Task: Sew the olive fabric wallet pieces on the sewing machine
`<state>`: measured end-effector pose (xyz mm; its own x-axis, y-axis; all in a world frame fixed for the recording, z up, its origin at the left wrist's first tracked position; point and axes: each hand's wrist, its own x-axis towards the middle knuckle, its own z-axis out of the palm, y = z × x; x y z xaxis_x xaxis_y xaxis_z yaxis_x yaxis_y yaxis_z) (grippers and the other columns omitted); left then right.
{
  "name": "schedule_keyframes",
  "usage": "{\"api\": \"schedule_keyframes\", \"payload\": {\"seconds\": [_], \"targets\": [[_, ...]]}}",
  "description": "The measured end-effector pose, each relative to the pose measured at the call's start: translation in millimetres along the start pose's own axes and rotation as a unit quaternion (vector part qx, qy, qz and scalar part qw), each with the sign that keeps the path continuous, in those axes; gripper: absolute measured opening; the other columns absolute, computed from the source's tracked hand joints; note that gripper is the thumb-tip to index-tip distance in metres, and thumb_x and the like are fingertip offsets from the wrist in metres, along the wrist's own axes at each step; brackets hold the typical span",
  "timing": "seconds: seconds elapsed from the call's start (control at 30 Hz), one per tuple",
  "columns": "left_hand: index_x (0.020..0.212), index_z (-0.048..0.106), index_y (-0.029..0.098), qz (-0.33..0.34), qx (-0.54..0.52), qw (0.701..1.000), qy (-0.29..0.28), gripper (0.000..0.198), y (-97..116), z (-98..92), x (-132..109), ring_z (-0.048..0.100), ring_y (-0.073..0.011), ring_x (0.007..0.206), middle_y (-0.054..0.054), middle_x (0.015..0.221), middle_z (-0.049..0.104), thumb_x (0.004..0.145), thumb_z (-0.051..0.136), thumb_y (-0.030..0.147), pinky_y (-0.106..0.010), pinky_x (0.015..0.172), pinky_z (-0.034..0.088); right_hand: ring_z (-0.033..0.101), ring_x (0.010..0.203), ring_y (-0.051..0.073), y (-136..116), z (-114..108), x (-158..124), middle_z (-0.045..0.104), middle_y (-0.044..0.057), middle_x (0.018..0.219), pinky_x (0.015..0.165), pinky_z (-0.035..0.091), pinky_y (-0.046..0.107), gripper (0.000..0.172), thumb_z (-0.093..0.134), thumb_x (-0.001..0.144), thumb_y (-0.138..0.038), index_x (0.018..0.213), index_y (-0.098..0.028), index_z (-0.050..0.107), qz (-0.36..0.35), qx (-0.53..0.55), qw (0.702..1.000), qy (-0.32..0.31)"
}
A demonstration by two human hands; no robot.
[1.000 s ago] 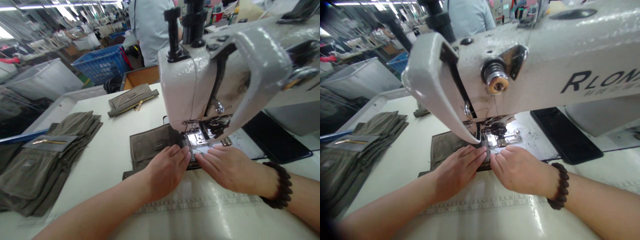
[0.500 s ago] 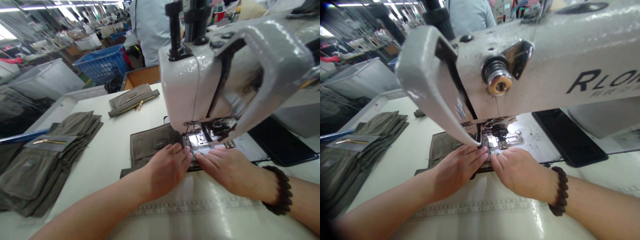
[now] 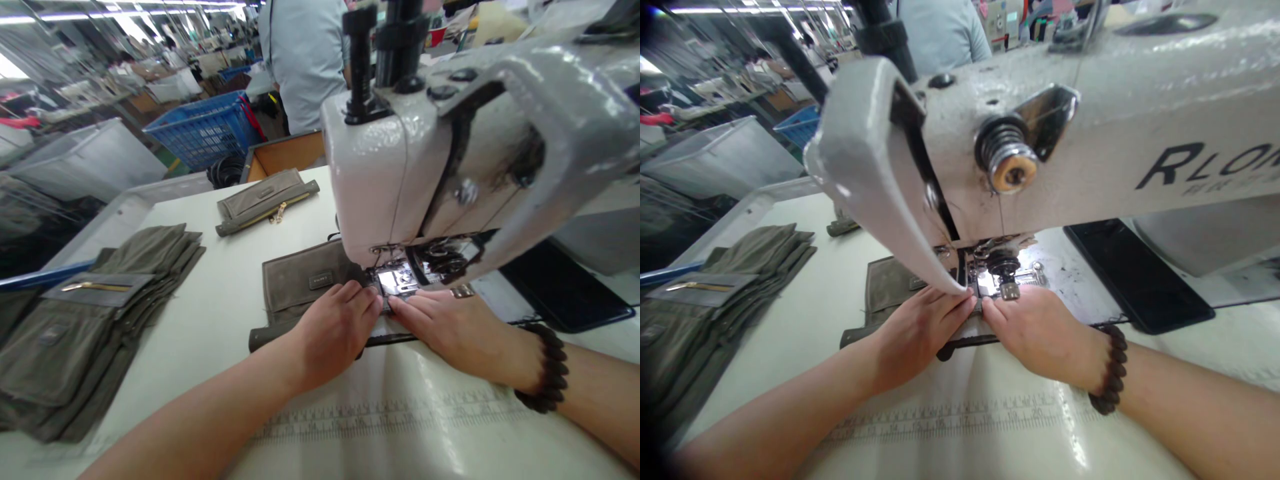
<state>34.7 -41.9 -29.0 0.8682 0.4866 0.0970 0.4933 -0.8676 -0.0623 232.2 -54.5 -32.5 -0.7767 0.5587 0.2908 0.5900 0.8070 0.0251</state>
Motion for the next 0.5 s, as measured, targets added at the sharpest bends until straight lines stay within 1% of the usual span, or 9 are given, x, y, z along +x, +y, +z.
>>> {"api": "schedule_keyframes", "payload": {"seconds": [0.17, 0.27, 0.33, 0.37, 0.43, 0.5], "targets": [[0.106, 0.052, 0.006, -0.002, 0.004, 1.0, 0.007, 0.025, -1, 0.3, 1, 0.056, -0.021, 0.093, -0.013, 0.104, 0.06, 0.086, 0.039, 0.014, -0.033, 0.079, 0.048, 0.052, 0.057, 0.018, -1, 0, 1, 0.058, 0.005, 0.067, 0.049, 0.031, 0.028, 0.019, 0.039, 0.076, -0.004, 0.08, -0.011, 0.056, 0.007, 0.002, 1.0, -0.01], [0.107, 0.052, 0.005, 0.003, 0.005, 1.0, 0.023, 0.027, -2, 1.3, 0, 0.056, -0.0217, 0.093, -0.013, 0.105, 0.061, 0.084, 0.041, 0.012, -0.034, 0.082, 0.049, 0.052, 0.055, 0.018, -1, 0, -1, 0.056, 0.003, 0.063, 0.047, 0.028, 0.028, 0.018, 0.04, 0.079, -0.007, 0.077, -0.013, 0.056, 0.022, -0.006, 1.0, -0.007], [0.107, 0.053, 0.004, 0.004, -0.004, 0.999, 0.031, 0.027, -4, 2.6, -1, 0.057, -0.0214, 0.091, -0.013, 0.104, 0.061, 0.082, 0.042, 0.011, -0.033, 0.081, 0.05, 0.051, 0.053, 0.017, 0, -1, -2, 0.055, 0.002, 0.06, 0.046, 0.026, 0.028, 0.019, 0.04, 0.084, -0.012, 0.075, -0.015, 0.056, 0.03, -0.027, 0.999, 0.018], [0.107, 0.053, 0.005, 0.001, -0.016, 0.999, 0.038, 0.027, -5, 3.1, -2, 0.058, -0.0208, 0.09, -0.012, 0.102, 0.061, 0.082, 0.043, 0.011, -0.033, 0.081, 0.05, 0.051, 0.052, 0.017, 2, -2, -3, 0.054, 0.001, 0.059, 0.046, 0.025, 0.028, 0.019, 0.04, 0.087, -0.017, 0.077, -0.015, 0.057, 0.034, -0.045, 0.998, 0.041], [0.106, 0.054, 0.006, -0.018, -0.062, 0.997, 0.052, 0.027, -10, 3.6, -3, 0.059, -0.0197, 0.09, -0.012, 0.1, 0.062, 0.083, 0.042, 0.01, -0.032, 0.08, 0.051, 0.05, 0.05, 0.017, 5, -3, -4, 0.055, 0.001, 0.058, 0.046, 0.026, 0.028, 0.022, 0.039, 0.09, -0.026, 0.088, -0.014, 0.058, 0.048, -0.079, 0.992, 0.087], [0.103, 0.057, 0.008, -0.058, -0.139, 0.986, 0.073, 0.026, -16, 2.5, -4, 0.06, -0.0176, 0.09, -0.01, 0.098, 0.064, 0.083, 0.04, 0.009, -0.029, 0.08, 0.052, 0.048, 0.046, 0.016, 8, -3, -4, 0.056, 0.002, 0.056, 0.044, 0.026, 0.028, 0.027, 0.037, 0.091, -0.029, 0.097, -0.011, 0.057, 0.076, -0.08, 0.989, 0.097]]}}
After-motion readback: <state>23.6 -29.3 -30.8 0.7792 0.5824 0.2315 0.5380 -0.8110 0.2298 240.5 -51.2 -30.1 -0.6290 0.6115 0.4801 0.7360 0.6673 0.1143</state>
